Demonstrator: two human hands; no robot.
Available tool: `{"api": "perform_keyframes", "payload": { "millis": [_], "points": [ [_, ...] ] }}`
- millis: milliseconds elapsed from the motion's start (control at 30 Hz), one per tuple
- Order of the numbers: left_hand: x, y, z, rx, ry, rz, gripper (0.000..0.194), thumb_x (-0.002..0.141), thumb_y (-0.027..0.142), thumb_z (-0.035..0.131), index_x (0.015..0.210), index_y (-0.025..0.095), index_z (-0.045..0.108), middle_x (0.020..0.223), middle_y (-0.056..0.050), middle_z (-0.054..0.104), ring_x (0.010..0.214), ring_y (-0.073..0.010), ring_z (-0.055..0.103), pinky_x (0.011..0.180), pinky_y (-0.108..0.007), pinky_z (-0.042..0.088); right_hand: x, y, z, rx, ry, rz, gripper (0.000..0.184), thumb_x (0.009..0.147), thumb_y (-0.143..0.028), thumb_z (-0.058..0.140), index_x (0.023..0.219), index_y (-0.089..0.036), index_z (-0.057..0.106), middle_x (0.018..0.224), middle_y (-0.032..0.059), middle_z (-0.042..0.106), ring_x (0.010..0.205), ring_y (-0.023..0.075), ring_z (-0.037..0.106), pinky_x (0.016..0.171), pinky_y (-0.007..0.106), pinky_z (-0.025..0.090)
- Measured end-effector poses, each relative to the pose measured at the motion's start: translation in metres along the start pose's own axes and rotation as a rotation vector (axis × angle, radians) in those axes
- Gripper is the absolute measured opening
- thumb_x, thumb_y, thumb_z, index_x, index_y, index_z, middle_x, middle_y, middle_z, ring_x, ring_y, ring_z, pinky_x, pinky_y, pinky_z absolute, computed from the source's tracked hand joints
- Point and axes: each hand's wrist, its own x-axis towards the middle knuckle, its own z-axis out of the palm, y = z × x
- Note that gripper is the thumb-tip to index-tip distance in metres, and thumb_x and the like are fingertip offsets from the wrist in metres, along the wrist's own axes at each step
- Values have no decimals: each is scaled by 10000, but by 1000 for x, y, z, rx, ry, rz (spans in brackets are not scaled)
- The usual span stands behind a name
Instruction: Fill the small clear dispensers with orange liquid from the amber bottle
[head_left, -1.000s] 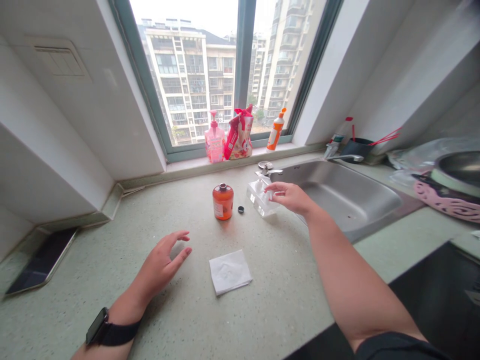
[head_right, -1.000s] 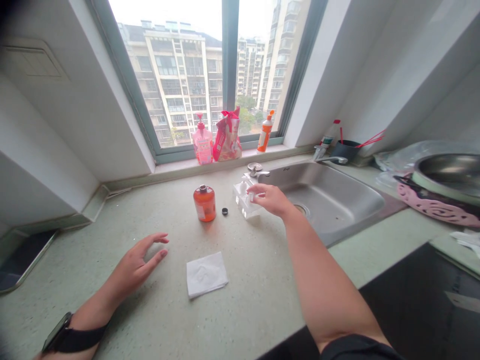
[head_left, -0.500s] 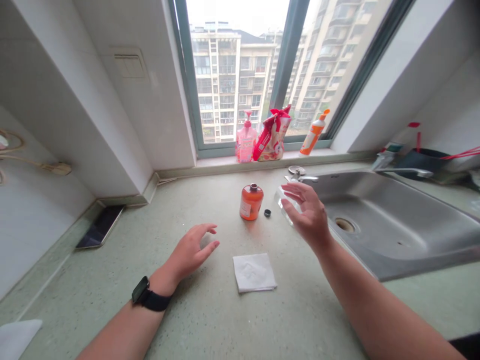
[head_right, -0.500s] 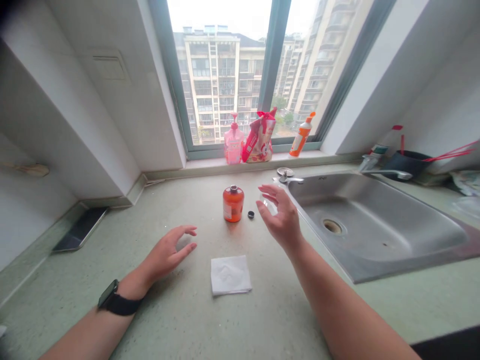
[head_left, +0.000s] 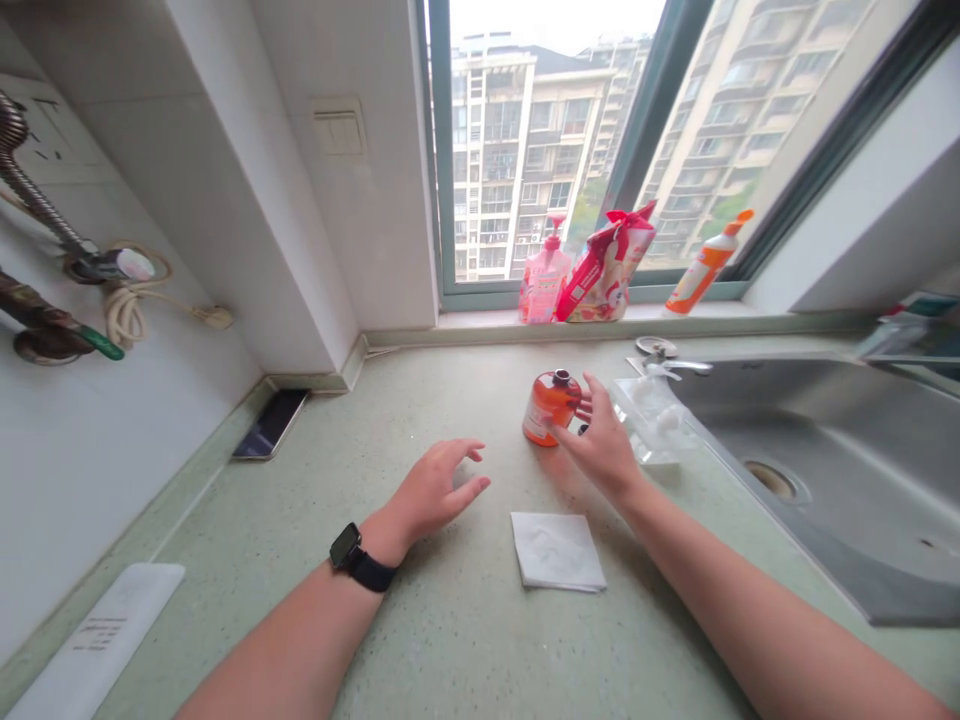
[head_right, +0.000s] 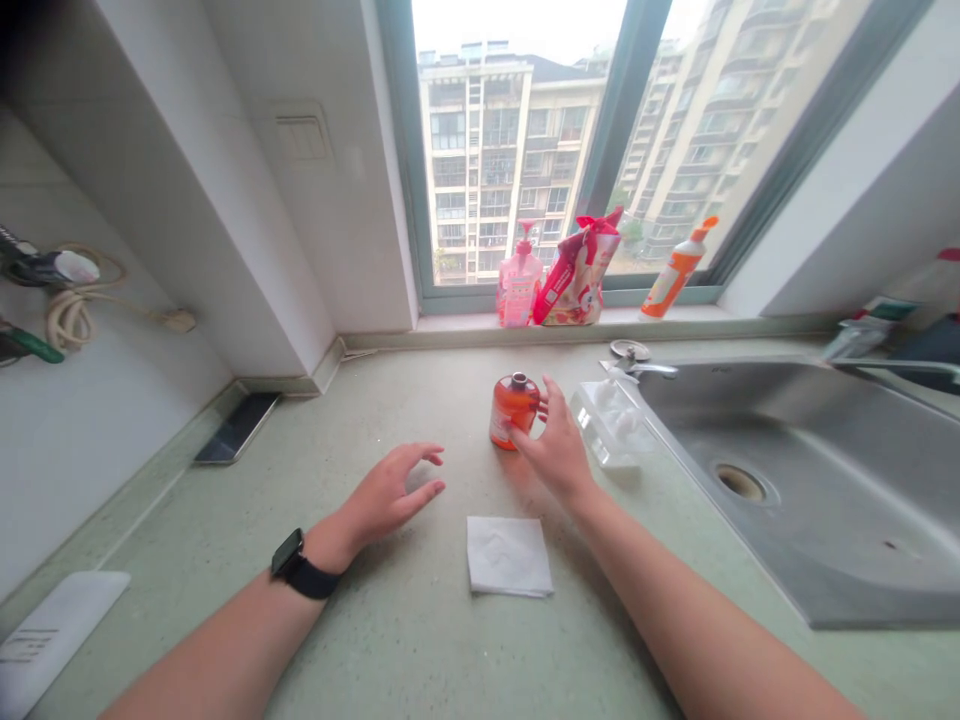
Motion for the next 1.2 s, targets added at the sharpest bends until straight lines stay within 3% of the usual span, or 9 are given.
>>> {"api": "perform_keyframes", "payload": {
  "millis": [133, 333, 500, 633, 733, 800, 1000, 1100, 1200],
  "points": [
    [0, -1, 2, -13, 31, 5, 512, 990, 379, 739, 1461, 254, 581, 1361, -120, 721, 1304, -293, 675, 1185, -507, 506, -12, -14, 0, 42, -48, -64, 969, 852, -630, 791, 1648, -236, 404, 1439, 211, 672, 1209, 373, 719, 1069, 613, 599],
    [-1, 1, 1, -90, 35, 14, 985, 837, 545, 905, 1638, 246, 415, 1599, -198, 567, 1453, -372, 588, 1249, -586, 453, -45, -43, 11, 218, -274, -149, 904, 876, -489, 820, 1655, -331, 389, 1537, 143, 652, 1295, 352, 715, 1164, 588, 567],
    [2, 9, 0, -157, 8, 32, 809, 870, 467, 876, 1567, 258, 524, 1545, -159, 641, 1401, -358, 636, 1221, -530, 489, -58, -50, 15, 254, -391, -216, 975, 862, -453, 842, 1692, -365, 337, 1580, 125, 625, 1372, 356, 682, 1196, 588, 550],
    [3, 9, -3, -174, 56, -10, 715, 872, 501, 857, 1484, 244, 592, 1492, -158, 678, 1347, -349, 667, 1186, -501, 509, -47, -40, 4, 90, -412, -291, 914, 928, -526, 751, 1711, -344, 316, 1673, 131, 536, 1510, 360, 562, 1257, 615, 474],
    [4, 6, -5, -150, 75, -42, 693, 872, 536, 845, 1453, 242, 607, 1473, -156, 688, 1326, -342, 674, 1168, -497, 514, -34, -21, -6, -193, -299, -245, 646, 1019, -506, 579, 1618, -277, 500, 1632, 159, 571, 1531, 374, 525, 1284, 644, 417],
    [4, 4, -5, -128, 78, -43, 699, 863, 543, 850, 1445, 244, 602, 1456, -149, 696, 1306, -334, 680, 1150, -495, 524, -30, -2, -10, -374, -227, -200, 582, 997, -445, 551, 1536, -233, 601, 1586, 190, 601, 1509, 419, 529, 1280, 680, 397],
    [3, 3, -4, -84, 71, -32, 723, 859, 518, 864, 1467, 248, 579, 1453, -157, 694, 1299, -335, 681, 1143, -517, 529, -37, 48, -7, -601, -222, -153, 665, 884, -191, 486, 1533, -176, 627, 1513, 224, 660, 1440, 454, 582, 1225, 685, 430],
    [2, 1, -4, -82, 69, -24, 739, 863, 530, 858, 1482, 242, 576, 1475, -167, 679, 1326, -341, 670, 1156, -523, 522, -38, 51, -10, -694, -271, -120, 633, 863, -131, 449, 1439, -146, 711, 1461, 256, 682, 1294, 451, 672, 1134, 651, 500],
    [2, -1, -3, -77, 64, -17, 757, 859, 548, 860, 1482, 229, 570, 1468, -168, 682, 1317, -339, 674, 1150, -527, 526, -31, 38, -18, -746, -341, -136, 565, 880, -95, 427, 1297, -184, 798, 1341, 236, 741, 1146, 402, 719, 1029, 571, 560]
  ]
}}
